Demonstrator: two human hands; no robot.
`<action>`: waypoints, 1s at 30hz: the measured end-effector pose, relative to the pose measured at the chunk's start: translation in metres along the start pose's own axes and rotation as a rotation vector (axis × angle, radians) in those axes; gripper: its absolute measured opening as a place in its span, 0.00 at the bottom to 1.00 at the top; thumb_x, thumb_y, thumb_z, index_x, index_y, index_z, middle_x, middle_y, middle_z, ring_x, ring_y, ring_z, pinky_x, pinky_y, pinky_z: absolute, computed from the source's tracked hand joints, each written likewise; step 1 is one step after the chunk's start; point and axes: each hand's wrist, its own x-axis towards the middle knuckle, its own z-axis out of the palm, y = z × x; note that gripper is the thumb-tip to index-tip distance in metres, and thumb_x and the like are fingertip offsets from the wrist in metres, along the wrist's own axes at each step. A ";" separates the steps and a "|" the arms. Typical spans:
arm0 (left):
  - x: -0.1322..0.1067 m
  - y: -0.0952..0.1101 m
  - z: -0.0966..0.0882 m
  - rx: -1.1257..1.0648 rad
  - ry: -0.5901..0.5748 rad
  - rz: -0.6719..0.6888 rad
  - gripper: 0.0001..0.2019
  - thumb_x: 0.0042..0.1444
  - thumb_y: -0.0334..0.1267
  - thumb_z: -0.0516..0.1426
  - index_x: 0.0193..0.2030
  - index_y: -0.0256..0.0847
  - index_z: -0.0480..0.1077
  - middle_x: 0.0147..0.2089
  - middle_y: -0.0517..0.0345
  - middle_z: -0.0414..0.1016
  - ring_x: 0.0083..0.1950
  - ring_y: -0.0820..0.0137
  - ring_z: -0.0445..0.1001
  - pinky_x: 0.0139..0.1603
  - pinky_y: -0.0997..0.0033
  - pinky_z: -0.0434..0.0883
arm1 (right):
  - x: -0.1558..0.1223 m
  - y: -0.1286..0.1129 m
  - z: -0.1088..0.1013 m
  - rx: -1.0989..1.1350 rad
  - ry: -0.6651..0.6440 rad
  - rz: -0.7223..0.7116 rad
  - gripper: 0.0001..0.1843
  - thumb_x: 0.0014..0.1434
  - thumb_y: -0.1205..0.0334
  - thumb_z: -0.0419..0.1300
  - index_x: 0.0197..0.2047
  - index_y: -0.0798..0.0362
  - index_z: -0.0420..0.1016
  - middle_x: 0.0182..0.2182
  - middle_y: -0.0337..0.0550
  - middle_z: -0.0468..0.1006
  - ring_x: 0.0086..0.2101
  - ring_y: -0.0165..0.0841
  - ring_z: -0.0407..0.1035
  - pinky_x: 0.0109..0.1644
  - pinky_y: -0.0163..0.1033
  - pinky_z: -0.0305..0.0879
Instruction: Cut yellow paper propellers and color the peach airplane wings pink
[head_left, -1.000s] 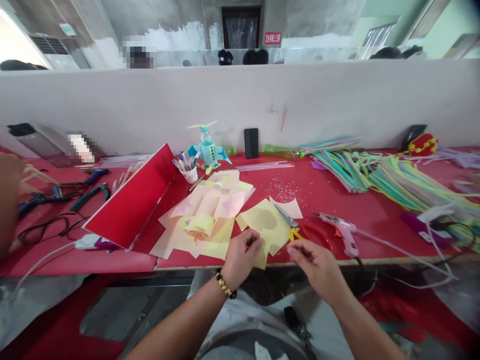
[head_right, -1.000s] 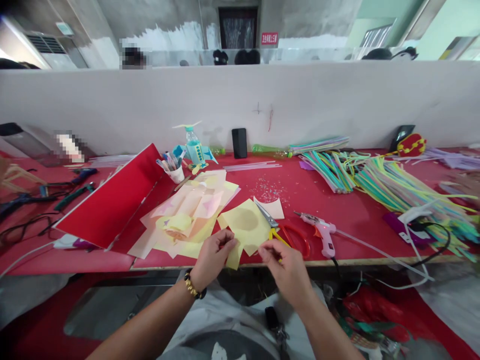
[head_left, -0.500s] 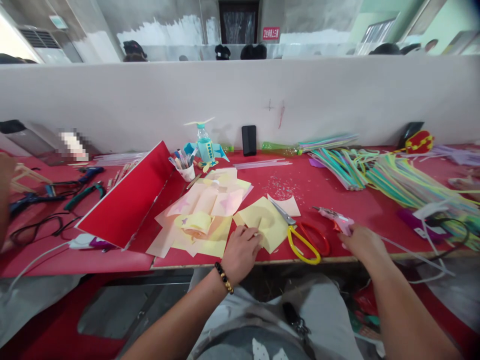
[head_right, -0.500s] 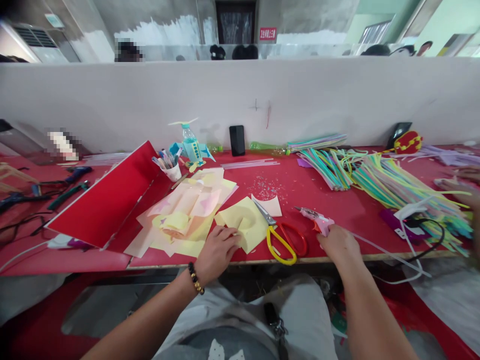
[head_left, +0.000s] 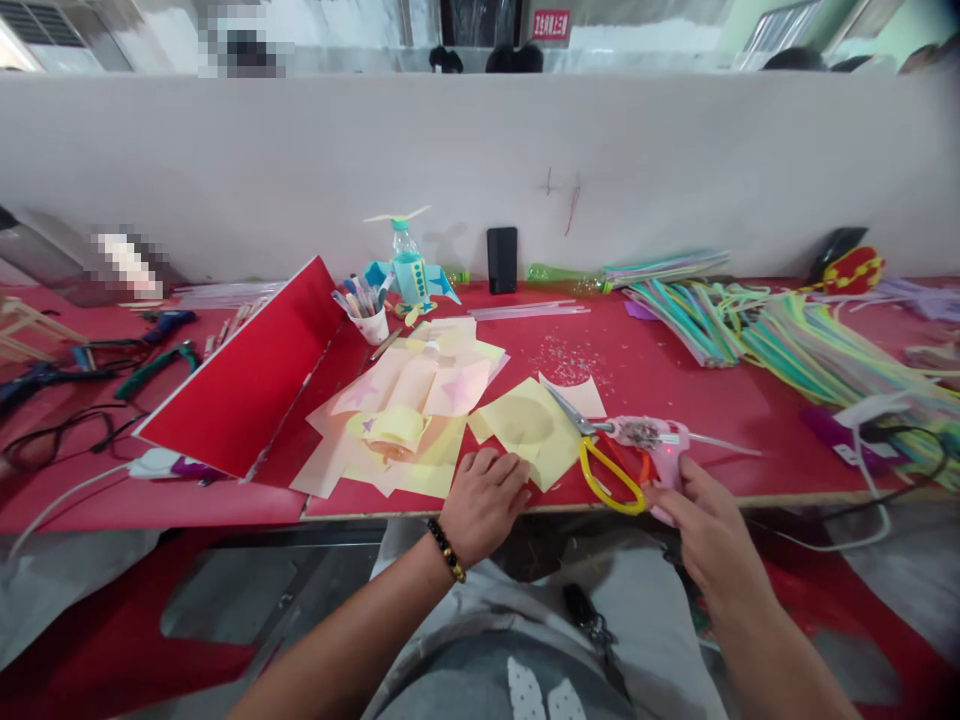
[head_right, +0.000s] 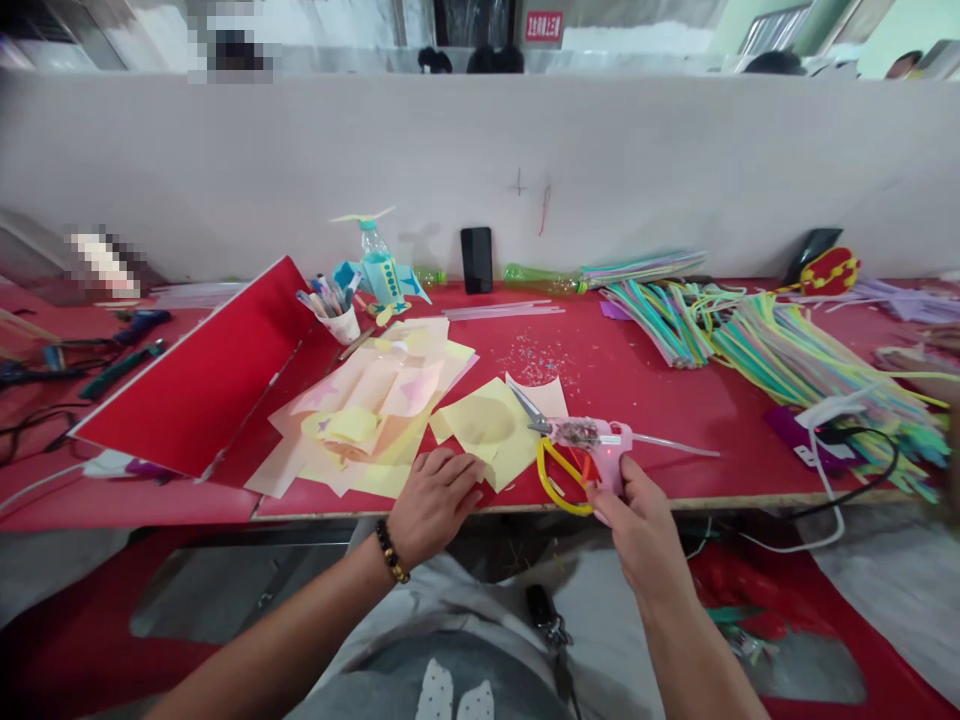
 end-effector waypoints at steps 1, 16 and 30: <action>-0.001 0.000 0.000 0.002 0.000 0.004 0.14 0.65 0.43 0.51 0.54 0.45 0.66 0.54 0.56 0.70 0.52 0.61 0.63 0.53 0.56 0.61 | -0.002 -0.010 0.006 0.150 -0.012 0.052 0.05 0.53 0.61 0.59 0.34 0.50 0.68 0.23 0.36 0.71 0.24 0.32 0.68 0.28 0.36 0.63; -0.021 0.000 0.001 0.016 0.000 0.022 0.18 0.65 0.45 0.50 0.58 0.43 0.65 0.56 0.52 0.70 0.55 0.58 0.63 0.55 0.53 0.60 | 0.004 -0.032 0.029 -0.249 -0.346 -0.074 0.16 0.59 0.51 0.59 0.42 0.56 0.75 0.22 0.37 0.72 0.24 0.33 0.65 0.28 0.36 0.60; -0.020 0.000 0.003 0.036 0.043 0.027 0.17 0.65 0.45 0.50 0.57 0.42 0.66 0.53 0.50 0.72 0.52 0.61 0.66 0.52 0.56 0.61 | 0.023 -0.033 0.053 -0.670 -0.317 -0.204 0.16 0.59 0.54 0.54 0.44 0.56 0.73 0.38 0.53 0.81 0.39 0.44 0.75 0.42 0.43 0.67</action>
